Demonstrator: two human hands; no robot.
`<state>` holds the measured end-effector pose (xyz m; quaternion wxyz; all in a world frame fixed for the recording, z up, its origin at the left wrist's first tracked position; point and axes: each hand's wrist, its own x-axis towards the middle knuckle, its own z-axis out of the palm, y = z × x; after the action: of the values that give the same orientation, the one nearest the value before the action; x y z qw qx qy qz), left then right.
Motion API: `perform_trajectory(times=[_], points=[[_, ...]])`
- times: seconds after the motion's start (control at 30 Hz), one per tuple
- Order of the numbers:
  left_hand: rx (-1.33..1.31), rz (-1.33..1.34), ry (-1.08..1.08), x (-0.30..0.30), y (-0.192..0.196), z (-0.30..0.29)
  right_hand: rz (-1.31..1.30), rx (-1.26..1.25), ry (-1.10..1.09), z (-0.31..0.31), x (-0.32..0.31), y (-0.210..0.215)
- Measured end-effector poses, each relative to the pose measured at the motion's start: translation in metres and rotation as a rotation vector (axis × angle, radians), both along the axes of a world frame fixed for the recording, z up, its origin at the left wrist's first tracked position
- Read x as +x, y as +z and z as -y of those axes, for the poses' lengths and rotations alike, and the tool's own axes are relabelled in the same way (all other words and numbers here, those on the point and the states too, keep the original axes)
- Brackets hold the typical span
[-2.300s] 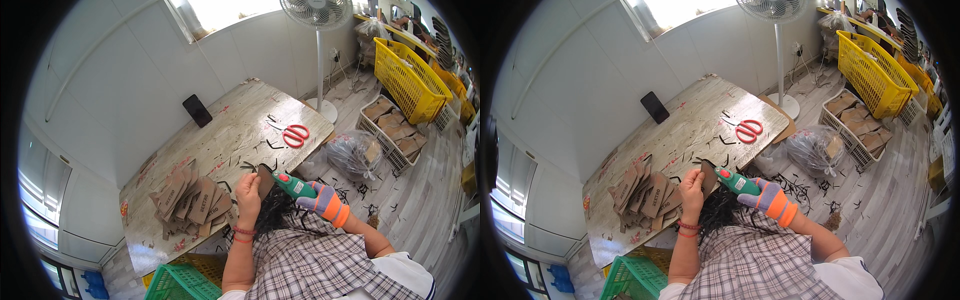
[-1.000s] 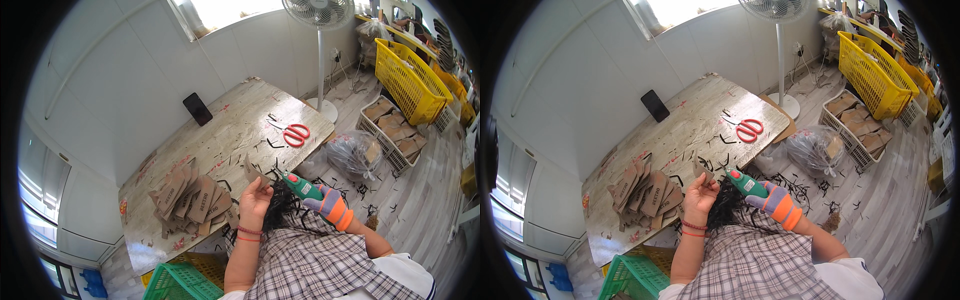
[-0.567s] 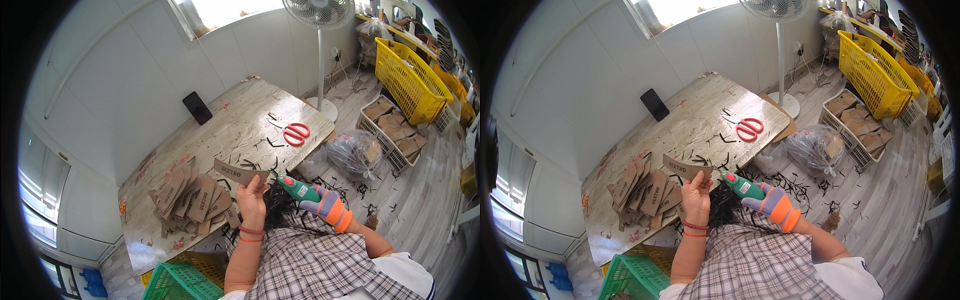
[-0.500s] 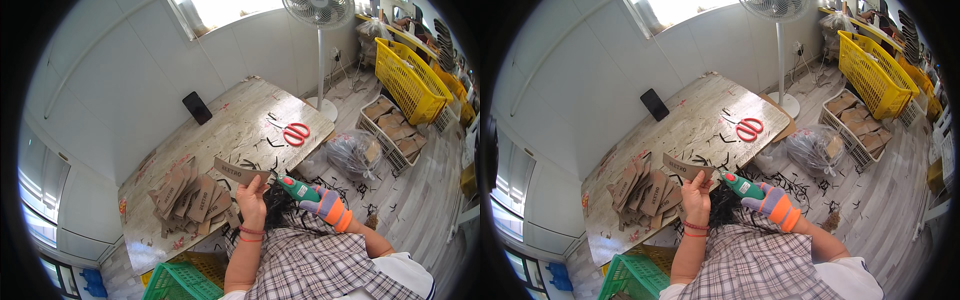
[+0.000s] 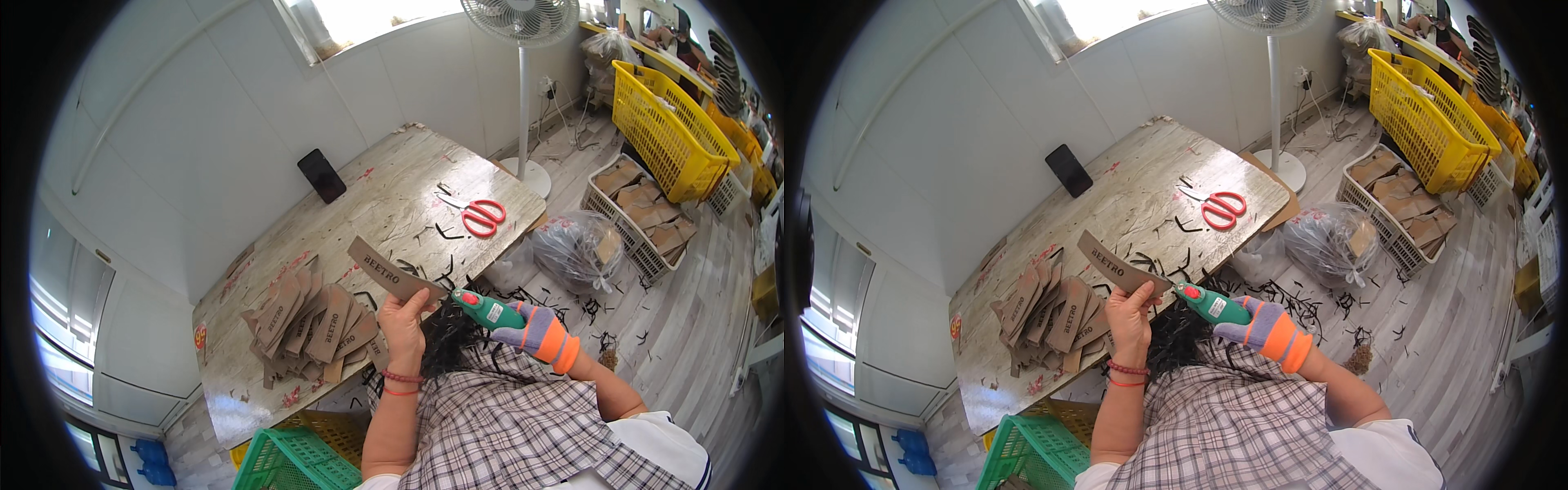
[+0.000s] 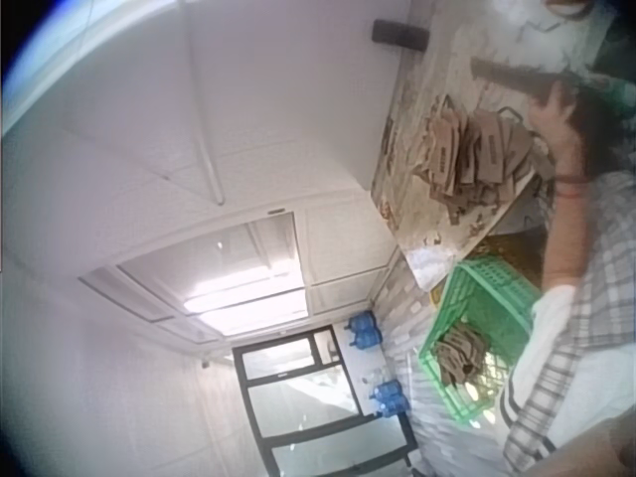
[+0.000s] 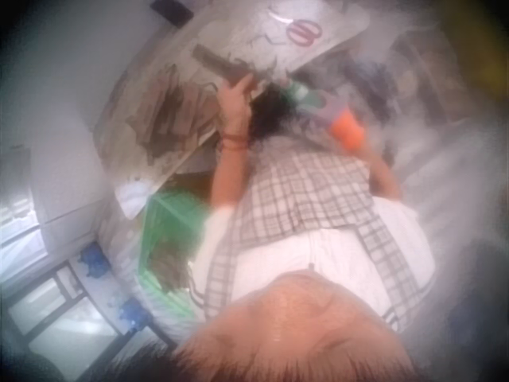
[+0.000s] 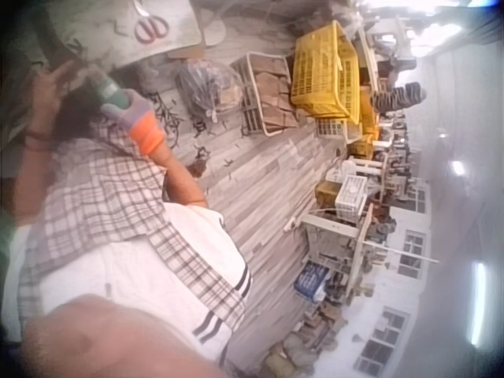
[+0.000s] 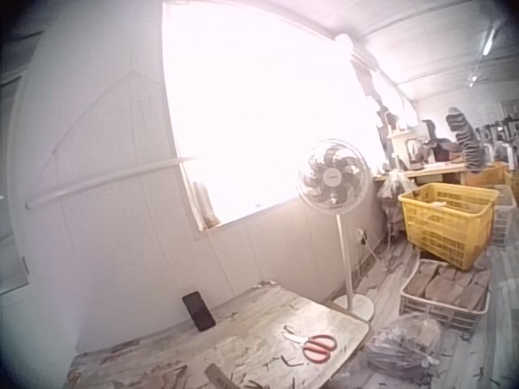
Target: The person uses a rotary tool to trim the edges of small rectangular cardboard pieces labeled 'BETRO' and then uses scissors to trim the same pieces. The person places the finished pieces into a green basket.
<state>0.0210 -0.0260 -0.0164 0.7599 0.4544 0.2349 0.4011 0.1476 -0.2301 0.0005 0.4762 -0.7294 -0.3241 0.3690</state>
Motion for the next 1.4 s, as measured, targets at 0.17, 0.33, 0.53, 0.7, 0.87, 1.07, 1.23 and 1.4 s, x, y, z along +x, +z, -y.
perform_trajectory(times=[0.17, 0.33, 0.53, 0.7, 0.87, 1.07, 1.23, 1.4], points=[[0.016, -0.054, -0.032, -0.009, -0.005, -0.002, 0.002, 0.007, 0.029, -0.004, -0.003, 0.007], [-0.035, 0.014, 0.151, -0.03, -0.003, 0.006, -0.044, 0.031, -0.027, -0.01, -0.01, 0.002], [-0.348, 0.303, 0.478, -0.082, -0.002, -0.012, -0.02, 0.005, -0.027, -0.013, -0.018, -0.009], [-0.618, 0.271, 0.301, -0.111, -0.037, -0.05, -0.091, -0.01, -0.037, -0.018, -0.029, -0.015], [-0.132, -0.348, 0.08, -0.13, -0.022, -0.06, 0.067, 0.009, -0.051, -0.018, -0.023, -0.027], [1.213, -1.121, 0.677, -0.13, -0.029, -0.023, 0.052, 0.015, -0.065, -0.021, -0.027, -0.03], [1.225, -1.331, 0.541, -0.115, -0.047, -0.026, 0.016, -0.048, -0.051, -0.022, -0.033, -0.026], [1.151, -1.559, 0.353, -0.117, -0.044, -0.04, -0.059, -0.041, -0.069, -0.025, -0.036, -0.026]])
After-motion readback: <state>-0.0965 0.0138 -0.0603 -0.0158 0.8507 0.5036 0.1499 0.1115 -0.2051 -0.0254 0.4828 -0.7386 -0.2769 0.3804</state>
